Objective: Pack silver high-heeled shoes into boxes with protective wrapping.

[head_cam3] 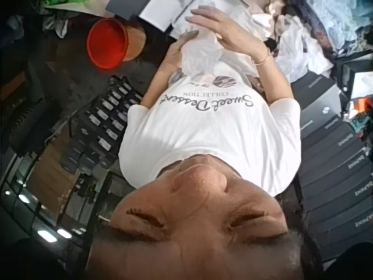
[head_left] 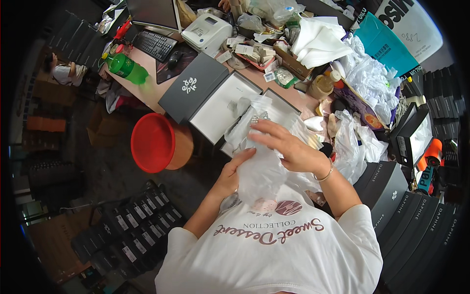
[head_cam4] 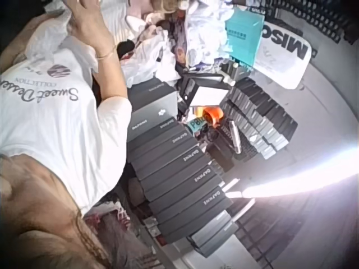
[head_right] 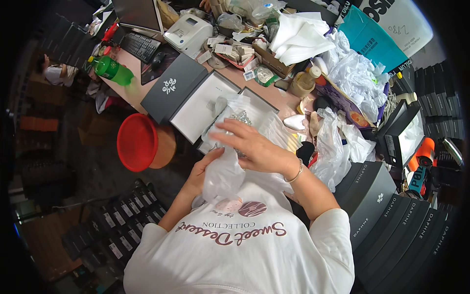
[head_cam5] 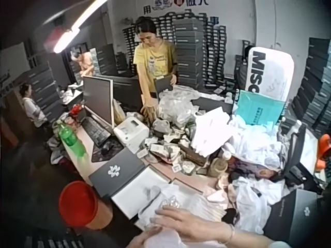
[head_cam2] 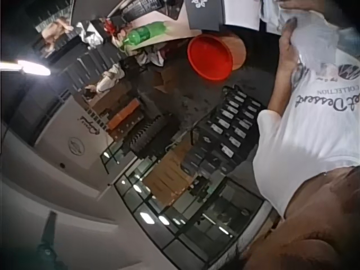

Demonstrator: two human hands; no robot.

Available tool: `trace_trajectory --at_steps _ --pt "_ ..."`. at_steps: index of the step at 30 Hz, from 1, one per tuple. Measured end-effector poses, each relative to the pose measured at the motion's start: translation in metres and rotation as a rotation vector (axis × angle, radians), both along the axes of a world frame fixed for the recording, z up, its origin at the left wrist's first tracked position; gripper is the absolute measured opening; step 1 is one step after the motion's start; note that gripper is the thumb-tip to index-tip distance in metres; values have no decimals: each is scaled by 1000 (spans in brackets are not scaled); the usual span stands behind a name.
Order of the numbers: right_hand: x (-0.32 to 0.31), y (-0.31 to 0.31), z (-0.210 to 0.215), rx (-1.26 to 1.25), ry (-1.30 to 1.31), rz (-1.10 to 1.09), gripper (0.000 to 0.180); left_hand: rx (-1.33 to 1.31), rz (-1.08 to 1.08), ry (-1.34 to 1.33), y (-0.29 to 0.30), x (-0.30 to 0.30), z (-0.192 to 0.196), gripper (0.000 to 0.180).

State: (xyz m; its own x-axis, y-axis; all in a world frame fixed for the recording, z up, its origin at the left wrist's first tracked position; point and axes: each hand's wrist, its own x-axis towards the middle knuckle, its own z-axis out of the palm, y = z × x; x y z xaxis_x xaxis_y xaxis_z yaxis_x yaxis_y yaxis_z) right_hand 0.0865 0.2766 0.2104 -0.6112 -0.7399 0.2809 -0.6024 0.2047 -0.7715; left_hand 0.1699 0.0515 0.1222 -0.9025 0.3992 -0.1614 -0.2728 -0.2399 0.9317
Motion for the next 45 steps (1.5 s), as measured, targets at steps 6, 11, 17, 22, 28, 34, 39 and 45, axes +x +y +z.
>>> trace_trajectory --at_steps 6,11,17,22,28,34,39,45 --pt "38 -18 -6 338 426 84 20 35 279 -116 9 4 20 48" --pt "61 -28 -35 427 385 -67 7 219 223 -444 2 8 11 51" --pt "59 -32 -30 314 288 -114 9 361 146 -491 -1 8 19 66" --pt "49 -11 -21 353 -195 -82 21 369 32 -457 -2 10 14 75" --pt "63 -20 -24 331 84 -141 16 599 -31 -468 -3 11 13 75" --pt "78 -46 -25 561 343 -93 13 287 72 -460 -2 7 5 68" --pt "75 -36 -23 185 81 -28 23 32 162 -362 -13 -6 8 58" --pt "2 15 -13 22 83 -431 44 53 110 -265 -14 -13 7 53"
